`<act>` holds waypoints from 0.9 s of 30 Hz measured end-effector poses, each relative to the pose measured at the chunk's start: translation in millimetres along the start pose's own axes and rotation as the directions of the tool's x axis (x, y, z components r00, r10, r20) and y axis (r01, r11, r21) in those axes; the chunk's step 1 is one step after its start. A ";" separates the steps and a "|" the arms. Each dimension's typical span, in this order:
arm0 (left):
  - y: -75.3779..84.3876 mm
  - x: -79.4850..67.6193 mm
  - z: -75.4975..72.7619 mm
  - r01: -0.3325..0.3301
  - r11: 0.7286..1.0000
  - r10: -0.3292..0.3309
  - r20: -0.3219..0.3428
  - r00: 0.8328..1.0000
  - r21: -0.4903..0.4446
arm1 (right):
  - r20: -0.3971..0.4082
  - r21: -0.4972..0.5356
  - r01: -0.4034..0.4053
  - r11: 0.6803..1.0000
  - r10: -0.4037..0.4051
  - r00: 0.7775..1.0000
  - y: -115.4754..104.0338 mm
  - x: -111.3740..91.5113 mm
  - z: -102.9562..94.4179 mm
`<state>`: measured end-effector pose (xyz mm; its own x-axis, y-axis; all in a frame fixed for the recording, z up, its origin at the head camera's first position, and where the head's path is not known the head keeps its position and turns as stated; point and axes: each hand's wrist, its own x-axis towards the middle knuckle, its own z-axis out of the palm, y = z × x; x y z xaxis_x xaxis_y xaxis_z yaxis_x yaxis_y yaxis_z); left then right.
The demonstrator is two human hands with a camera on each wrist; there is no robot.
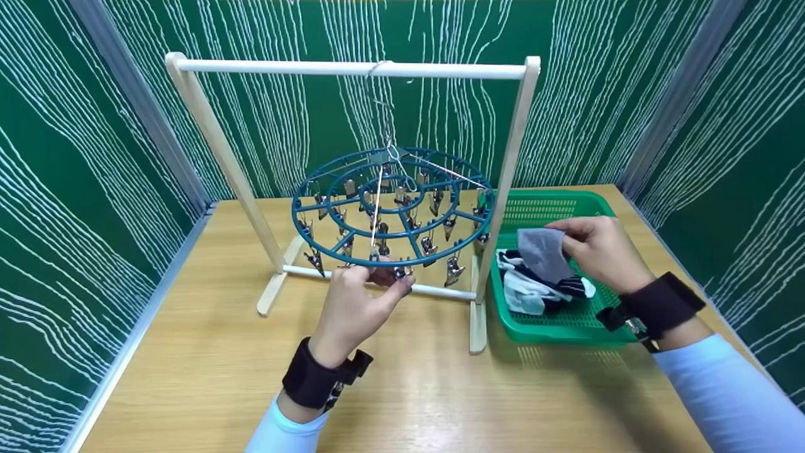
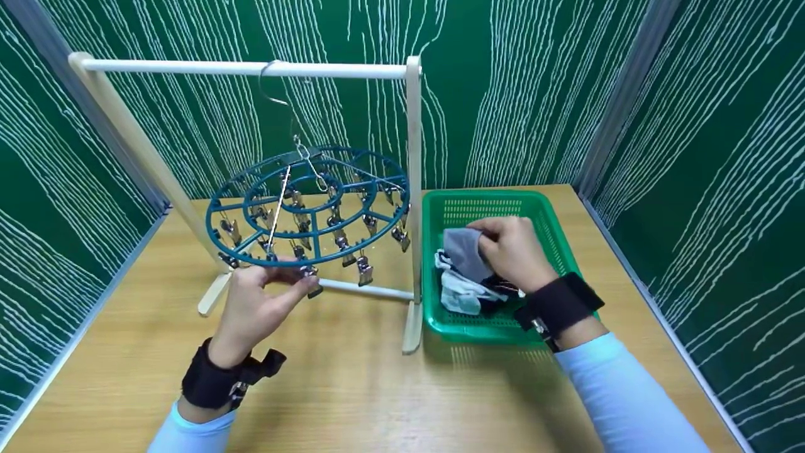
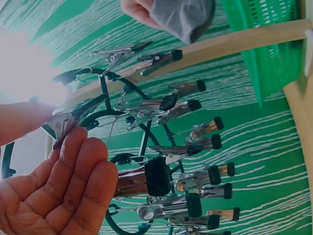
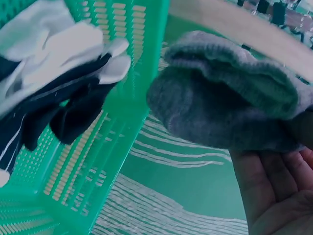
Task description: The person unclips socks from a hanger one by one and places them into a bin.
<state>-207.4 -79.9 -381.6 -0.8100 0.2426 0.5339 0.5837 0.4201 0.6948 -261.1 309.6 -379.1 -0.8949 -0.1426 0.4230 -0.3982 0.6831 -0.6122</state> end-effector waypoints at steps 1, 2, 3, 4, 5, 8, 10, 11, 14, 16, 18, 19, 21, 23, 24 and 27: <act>0.1 -0.2 -0.3 -0.002 1.000 0.002 0.000 1.000 -0.001 | 0.001 -0.007 -0.011 1.000 0.011 1.000 2.1 1.7 -1.1; 0.1 -0.2 -0.5 -0.002 1.000 0.002 0.000 1.000 -0.003 | 0.002 -0.014 -0.022 1.000 0.022 1.000 4.1 3.9 -2.1; 0.2 -0.1 -0.8 -0.003 1.000 0.003 -0.001 1.000 -0.002 | 0.001 -0.020 -0.033 0.999 0.033 0.999 6.5 6.4 -3.4; 0.3 0.0 -1.0 -0.004 1.000 0.004 -0.001 1.000 0.001 | 0.001 -0.028 -0.047 0.999 0.047 0.999 8.6 8.9 -4.9; 0.3 0.2 -1.1 -0.005 1.000 0.005 -0.002 1.000 0.002 | -0.001 -0.037 -0.062 0.997 0.062 0.998 10.9 11.8 -6.6; 0.4 0.6 -1.5 -0.003 1.000 0.003 -0.002 1.000 0.009 | 0.002 -0.067 -0.110 0.992 0.110 0.994 18.0 19.3 -12.3; 0.0 0.5 -1.6 -0.001 1.000 0.001 -0.003 1.000 0.011 | 0.009 -0.092 -0.134 0.987 0.136 0.991 22.7 23.6 -15.4; -0.2 0.4 -1.6 -0.001 1.000 0.001 -0.004 1.000 0.011 | 0.014 -0.105 -0.140 0.985 0.142 0.990 25.5 25.6 -16.3; -0.7 0.2 -1.3 -0.007 1.000 0.007 -0.005 1.000 0.015 | 0.028 -0.162 -0.140 0.977 0.147 0.989 34.6 30.2 -16.7; -0.8 0.4 -1.0 -0.012 1.000 0.012 -0.006 1.000 0.015 | 0.037 -0.194 -0.140 0.971 0.149 0.988 40.9 32.9 -14.7; -1.0 0.6 -0.5 -0.011 1.000 0.011 -0.003 1.000 0.013 | 0.054 -0.217 -0.148 0.965 0.164 0.985 46.6 34.9 -11.2; -1.1 0.7 -0.3 -0.010 1.000 0.010 -0.001 1.000 0.010 | 0.061 -0.233 -0.150 0.961 0.168 0.984 48.9 35.9 -8.7; -1.3 0.6 -0.2 -0.002 1.000 0.002 0.000 1.000 0.008 | 0.078 -0.270 -0.145 0.952 0.172 0.982 52.5 37.5 -2.9; -1.4 0.5 -0.4 0.005 1.000 -0.005 0.001 1.000 0.007 | 0.093 -0.315 -0.134 0.939 0.171 0.981 54.7 38.7 4.3; -1.5 0.4 -0.4 0.007 1.000 -0.007 0.001 1.000 0.008 | 0.098 -0.343 -0.124 0.931 0.166 0.981 55.4 39.4 8.2; -1.9 0.4 -0.6 0.012 1.000 -0.012 0.002 1.000 0.004 | 0.118 -0.415 -0.083 0.906 0.144 0.983 58.1 40.8 21.0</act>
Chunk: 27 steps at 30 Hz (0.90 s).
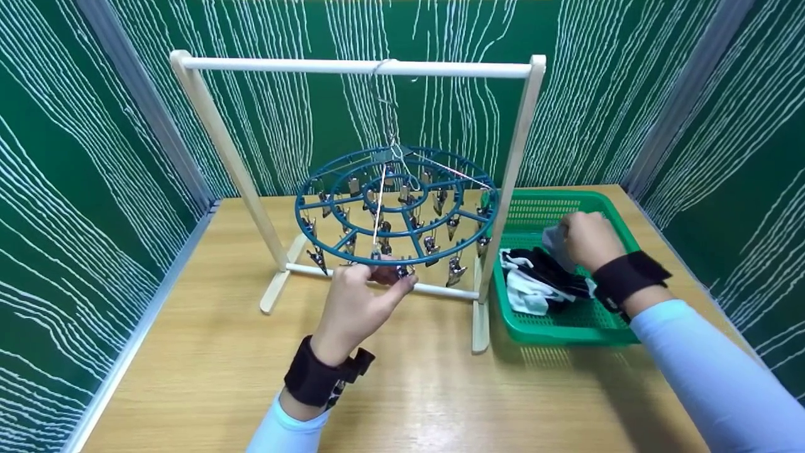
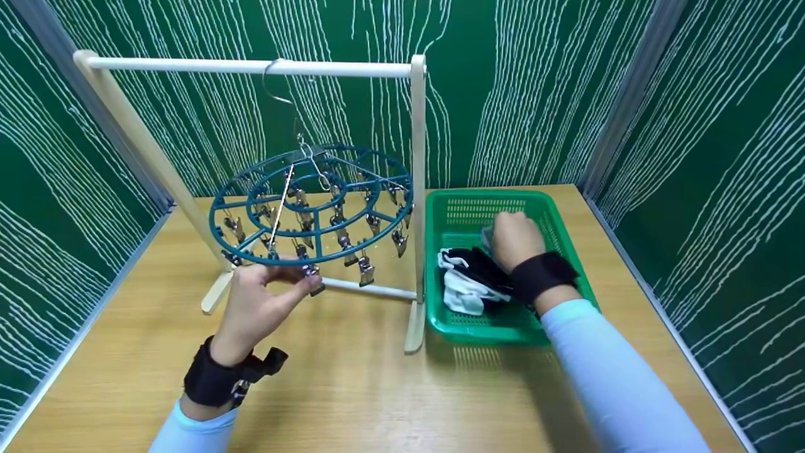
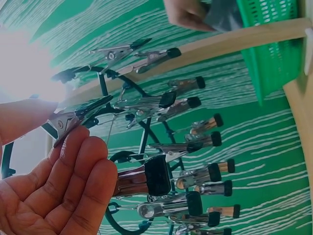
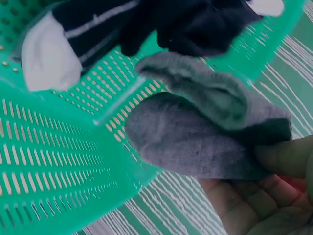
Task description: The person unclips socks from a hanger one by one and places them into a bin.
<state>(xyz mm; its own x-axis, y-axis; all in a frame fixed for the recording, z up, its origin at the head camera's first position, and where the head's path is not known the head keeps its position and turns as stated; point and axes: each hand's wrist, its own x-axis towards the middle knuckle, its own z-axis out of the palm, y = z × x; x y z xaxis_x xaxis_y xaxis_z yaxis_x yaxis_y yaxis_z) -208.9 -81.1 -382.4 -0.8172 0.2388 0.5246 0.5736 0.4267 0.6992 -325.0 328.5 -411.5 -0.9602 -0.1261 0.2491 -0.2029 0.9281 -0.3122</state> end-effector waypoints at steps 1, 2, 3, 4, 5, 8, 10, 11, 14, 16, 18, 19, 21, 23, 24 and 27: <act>0.0 0.1 0.0 0.000 1.000 0.000 0.000 1.000 0.000 | 0.009 -0.011 0.005 1.000 -0.005 1.000 -1.1 1.1 3.9; -0.2 0.2 0.1 0.001 1.000 -0.001 0.000 1.000 -0.001 | 0.016 -0.020 0.012 1.000 -0.012 1.000 -1.9 2.1 7.7; -0.3 0.2 0.2 0.001 1.000 -0.001 0.001 1.000 0.000 | 0.021 -0.033 0.022 0.999 -0.021 1.000 -2.6 2.9 11.5; -0.3 0.3 0.2 0.001 1.000 -0.001 0.001 1.000 -0.001 | 0.027 -0.043 0.031 0.999 -0.030 0.999 -3.2 3.7 15.2; -0.2 0.3 0.1 0.001 1.000 -0.001 0.003 1.000 0.000 | 0.039 -0.052 0.043 0.998 -0.041 0.998 -3.6 4.3 18.4; -0.2 0.6 0.1 0.004 1.000 -0.004 0.010 1.000 0.000 | 0.090 -0.065 0.070 0.995 -0.064 0.994 -5.0 5.3 27.2; -0.1 0.9 -0.2 0.010 1.000 -0.010 0.016 1.000 -0.002 | 0.128 -0.066 0.087 0.994 -0.078 0.989 -5.7 5.5 31.9; -0.2 1.0 -0.2 0.013 1.000 -0.013 0.020 1.000 -0.003 | 0.144 -0.065 0.097 0.993 -0.086 0.986 -5.9 5.5 34.2; -0.1 1.4 -0.5 0.023 1.000 -0.023 0.032 0.999 -0.003 | 0.178 -0.052 0.115 0.992 -0.104 0.978 -6.4 5.8 40.7; 0.0 1.5 -0.5 0.029 1.000 -0.029 0.041 0.999 -0.010 | 0.198 -0.053 0.124 0.991 -0.111 0.974 -6.4 5.7 44.8; 0.1 1.5 -0.4 0.033 0.999 -0.032 0.045 0.998 -0.008 | 0.217 -0.056 0.124 0.991 -0.109 0.970 -7.3 5.2 47.7; 0.0 1.4 -0.2 0.034 0.999 -0.034 0.046 0.998 -0.008 | 0.224 -0.058 0.122 0.991 -0.106 0.969 -8.5 4.6 48.4; -0.1 1.2 -0.2 0.036 0.999 -0.036 0.045 0.998 -0.004 | 0.237 -0.054 0.123 0.991 -0.106 0.966 -10.9 3.3 49.0; -0.6 1.2 -0.2 0.039 0.999 -0.040 0.044 0.998 0.002 | 0.243 -0.044 0.124 0.991 -0.110 0.964 -12.3 1.9 50.2; -0.9 1.1 -0.3 0.041 0.999 -0.041 0.043 0.998 0.001 | 0.245 -0.039 0.127 0.991 -0.113 0.963 -12.6 1.2 51.0; -1.2 1.0 -0.9 0.041 0.999 -0.041 0.039 0.998 0.001 | 0.240 -0.024 0.137 0.990 -0.127 0.962 -10.6 -0.2 54.7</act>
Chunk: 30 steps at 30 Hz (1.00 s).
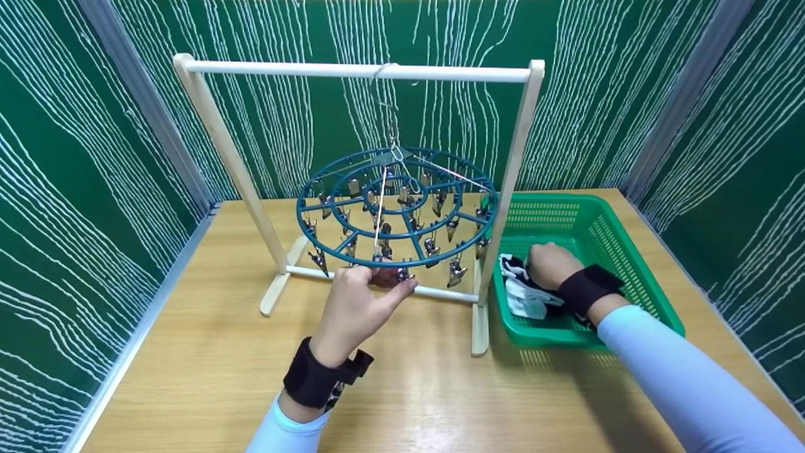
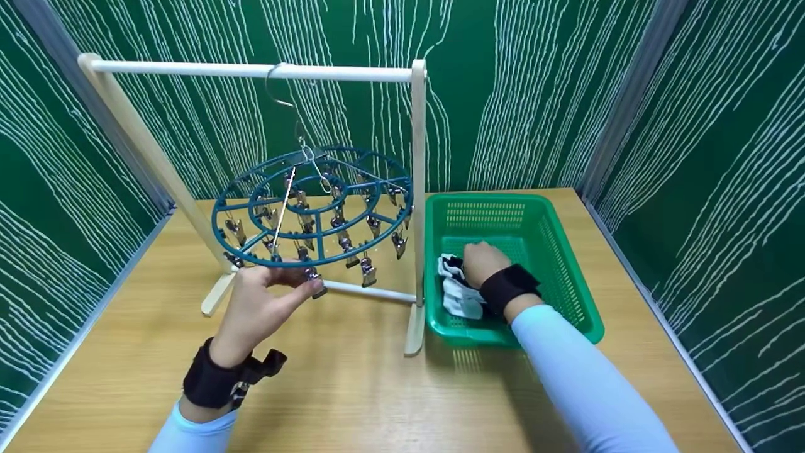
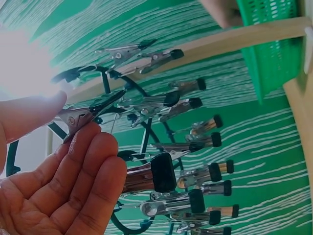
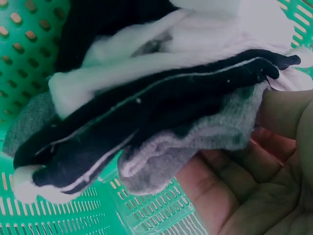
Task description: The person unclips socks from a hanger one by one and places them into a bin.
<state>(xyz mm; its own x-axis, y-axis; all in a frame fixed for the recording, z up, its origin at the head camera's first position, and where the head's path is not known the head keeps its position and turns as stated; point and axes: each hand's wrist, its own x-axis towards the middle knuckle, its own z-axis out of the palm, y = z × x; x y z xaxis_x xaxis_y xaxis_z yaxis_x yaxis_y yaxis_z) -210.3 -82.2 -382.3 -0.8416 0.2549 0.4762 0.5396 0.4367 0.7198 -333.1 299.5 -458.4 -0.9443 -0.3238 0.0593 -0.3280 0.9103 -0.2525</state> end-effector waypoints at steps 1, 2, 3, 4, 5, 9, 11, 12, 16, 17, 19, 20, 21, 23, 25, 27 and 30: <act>-0.1 0.2 0.2 -0.003 1.000 0.003 -0.004 1.000 0.000 | -0.009 -0.002 0.006 1.000 -0.006 1.000 1.2 -0.2 1.2; -0.1 0.3 0.4 -0.007 1.000 0.007 -0.009 1.000 0.000 | -0.015 -0.004 0.011 1.000 -0.011 1.000 2.2 -0.6 1.8; 0.1 0.5 0.6 -0.009 1.000 0.009 -0.012 1.000 0.000 | -0.021 -0.006 0.014 1.000 -0.014 1.000 3.3 -0.9 2.2; 0.2 0.8 0.8 -0.013 1.000 0.013 -0.015 1.000 0.003 | -0.029 -0.008 0.019 1.000 -0.019 0.999 4.5 -1.2 2.4; 0.3 1.1 1.0 -0.016 1.000 0.016 -0.016 1.000 0.004 | -0.038 -0.010 0.022 1.000 -0.023 0.999 4.9 -1.6 2.2; 0.5 2.5 2.0 -0.018 1.000 0.018 -0.009 1.000 0.000 | -0.050 0.001 0.009 1.000 -0.009 0.999 6.3 -2.6 0.3; 0.2 3.0 2.2 -0.014 1.000 0.014 -0.006 1.000 -0.008 | -0.052 0.007 -0.008 1.000 0.009 0.999 6.1 -3.2 -1.7; 0.0 3.2 2.2 -0.013 1.000 0.013 -0.005 1.000 -0.013 | -0.050 0.012 -0.019 1.000 0.019 0.999 6.1 -3.4 -2.8; -2.3 2.7 1.5 -0.001 1.000 0.001 -0.004 1.000 -0.022 | -0.049 0.035 -0.049 0.998 0.051 0.997 3.7 -6.0 -10.4; -3.2 2.5 1.3 0.000 1.000 0.000 -0.004 1.000 -0.023 | -0.047 0.044 -0.054 0.998 0.056 0.997 2.7 -7.0 -13.0; -5.3 2.1 0.8 0.000 1.000 0.000 -0.005 1.000 -0.020 | -0.045 0.060 -0.060 0.996 0.063 0.997 0.1 -9.0 -18.9; -6.3 2.0 0.6 -0.001 1.000 0.000 -0.004 1.000 -0.020 | -0.041 0.071 -0.064 0.995 0.067 0.997 -1.7 -10.1 -22.3; -7.3 1.8 0.3 -0.001 1.000 0.001 -0.005 1.000 -0.019 | -0.039 0.079 -0.069 0.995 0.072 0.997 -3.4 -10.9 -25.4; -9.3 1.7 -0.2 -0.002 1.000 0.002 -0.006 1.000 -0.018 | -0.038 0.086 -0.071 0.994 0.075 0.996 -5.8 -11.6 -30.5; -11.8 1.3 -0.6 0.003 1.000 -0.003 -0.002 1.000 -0.018 | -0.042 0.091 -0.078 0.993 0.082 0.996 -9.5 -11.7 -36.0; -14.1 0.8 -0.9 0.011 1.000 -0.011 0.006 1.000 -0.027 | -0.057 0.096 -0.086 0.992 0.092 0.994 -13.2 -12.2 -40.9; -17.1 -0.8 -0.9 0.014 0.999 -0.014 0.014 1.000 -0.042 | -0.100 0.104 -0.092 0.990 0.102 0.990 -18.9 -14.0 -47.7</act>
<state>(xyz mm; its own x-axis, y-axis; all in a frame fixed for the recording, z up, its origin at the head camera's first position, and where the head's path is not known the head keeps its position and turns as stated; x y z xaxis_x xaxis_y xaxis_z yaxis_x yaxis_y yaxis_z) -218.8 -90.6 -394.6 -0.8492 0.2608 0.4591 0.5280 0.4037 0.7472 -315.0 299.2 -408.3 -0.9708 -0.2017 0.1297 -0.2355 0.9043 -0.3562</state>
